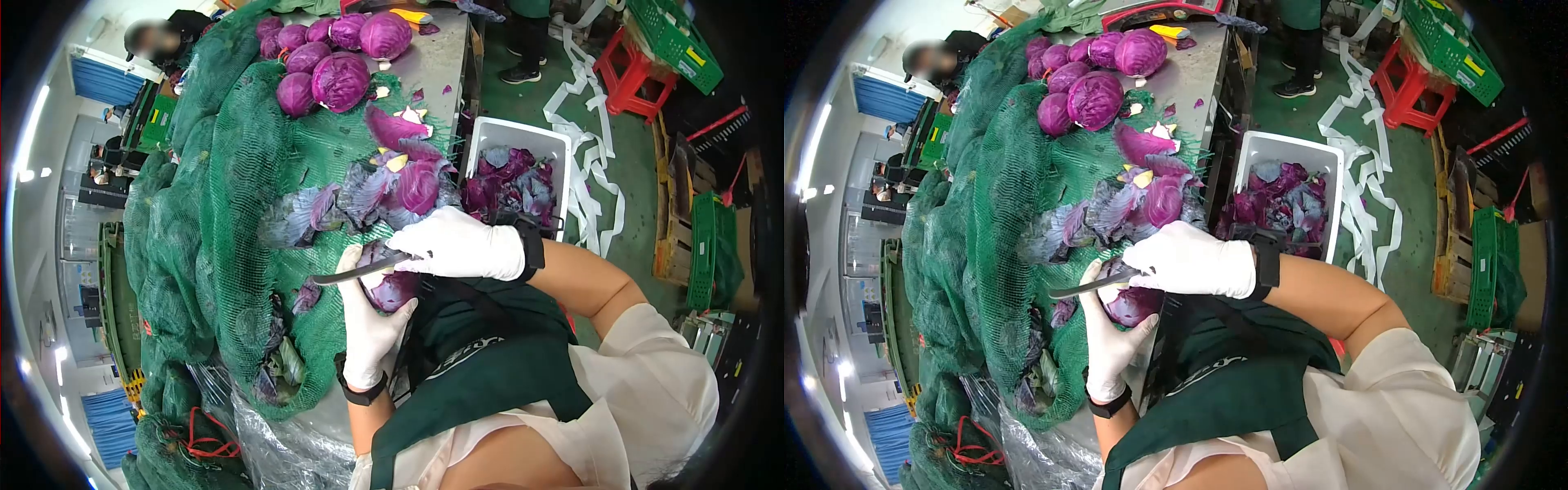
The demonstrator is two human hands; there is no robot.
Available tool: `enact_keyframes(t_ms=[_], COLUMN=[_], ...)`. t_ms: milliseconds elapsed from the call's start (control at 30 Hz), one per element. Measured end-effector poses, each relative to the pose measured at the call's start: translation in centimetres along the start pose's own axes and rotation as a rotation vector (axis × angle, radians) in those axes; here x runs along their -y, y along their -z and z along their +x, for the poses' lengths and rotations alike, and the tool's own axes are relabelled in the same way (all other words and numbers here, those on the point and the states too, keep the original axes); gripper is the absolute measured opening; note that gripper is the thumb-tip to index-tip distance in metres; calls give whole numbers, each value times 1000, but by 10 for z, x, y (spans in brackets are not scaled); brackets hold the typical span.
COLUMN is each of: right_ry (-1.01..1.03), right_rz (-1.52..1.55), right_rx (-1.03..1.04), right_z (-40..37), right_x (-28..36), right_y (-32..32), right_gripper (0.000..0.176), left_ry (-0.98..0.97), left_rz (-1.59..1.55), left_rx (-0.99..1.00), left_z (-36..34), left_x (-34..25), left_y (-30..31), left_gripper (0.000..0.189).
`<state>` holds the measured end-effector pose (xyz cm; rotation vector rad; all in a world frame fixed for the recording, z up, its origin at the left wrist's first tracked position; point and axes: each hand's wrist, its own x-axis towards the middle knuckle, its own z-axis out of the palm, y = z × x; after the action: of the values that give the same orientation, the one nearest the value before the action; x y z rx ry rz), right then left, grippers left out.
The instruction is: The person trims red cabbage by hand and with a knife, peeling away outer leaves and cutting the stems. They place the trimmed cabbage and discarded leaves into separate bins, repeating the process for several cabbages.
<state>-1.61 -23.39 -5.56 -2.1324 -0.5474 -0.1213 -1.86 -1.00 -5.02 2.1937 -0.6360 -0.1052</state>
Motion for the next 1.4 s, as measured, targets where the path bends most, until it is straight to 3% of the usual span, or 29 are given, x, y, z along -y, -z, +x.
enact_keyframes(t_ms=[133, 333, 500, 600, 667, 700, 733, 800, 867, 933, 1067, 1233, 1267, 1333, 1400], right_ry=[166, 219, -43, -278, -296, -372, -434, -271, -295, -143, -191, -278, -277, -206, -358], right_rz=[-142, -216, -243, -412, -438, -390, -145, 292, 505, 325, 269, 170, 165, 486, 425], right_rx=[12, -102, -535, -524, -598, -594, -528, -438, -65, -197, -117, -221, -219, -185, -284], right_z=[4, 8, 16, 0, -10, -11, -13, -7, 0, 1, -10, -24, -26, -26, -22], right_x=[-5, -5, -67, -95, -91, -70, -48, -22, 8, 17, 25, 26, 26, 23, 21], right_y=[7, -10, -5, 3, 10, 17, 21, 2, -7, -24, -15, -20, -16, 2, 25], right_gripper=[17, 14, 9, 11, 13, 13, 18, 32, 41, 42, 38, 18, 18, 16, 18], left_ry=[-58, -62, 16, 167, 266, 269, 271, 212, 245, 264, 115, 87, 83, 78, 22], left_rz=[76, 51, -100, -270, -638, -682, -681, -591, -665, -590, -181, -52, 1, 54, 13], left_rx=[31, -3, -1, 7, 21, 38, 34, 32, -5, -114, -192, -195, -172, -156, -115], left_z=[6, 7, -1, -11, -16, -17, -17, -19, -16, -14, -18, -15, -14, -10, -5], left_x=[-6, 1, 1, 15, 9, 7, 8, 10, -4, -19, -7, -18, -18, -15, -9], left_y=[1, -2, 3, 12, 18, 22, 22, 23, 12, -5, -17, -20, -18, -14, -11], left_gripper=[109, 112, 112, 115, 124, 127, 127, 123, 117, 108, 110, 107, 107, 106, 103])
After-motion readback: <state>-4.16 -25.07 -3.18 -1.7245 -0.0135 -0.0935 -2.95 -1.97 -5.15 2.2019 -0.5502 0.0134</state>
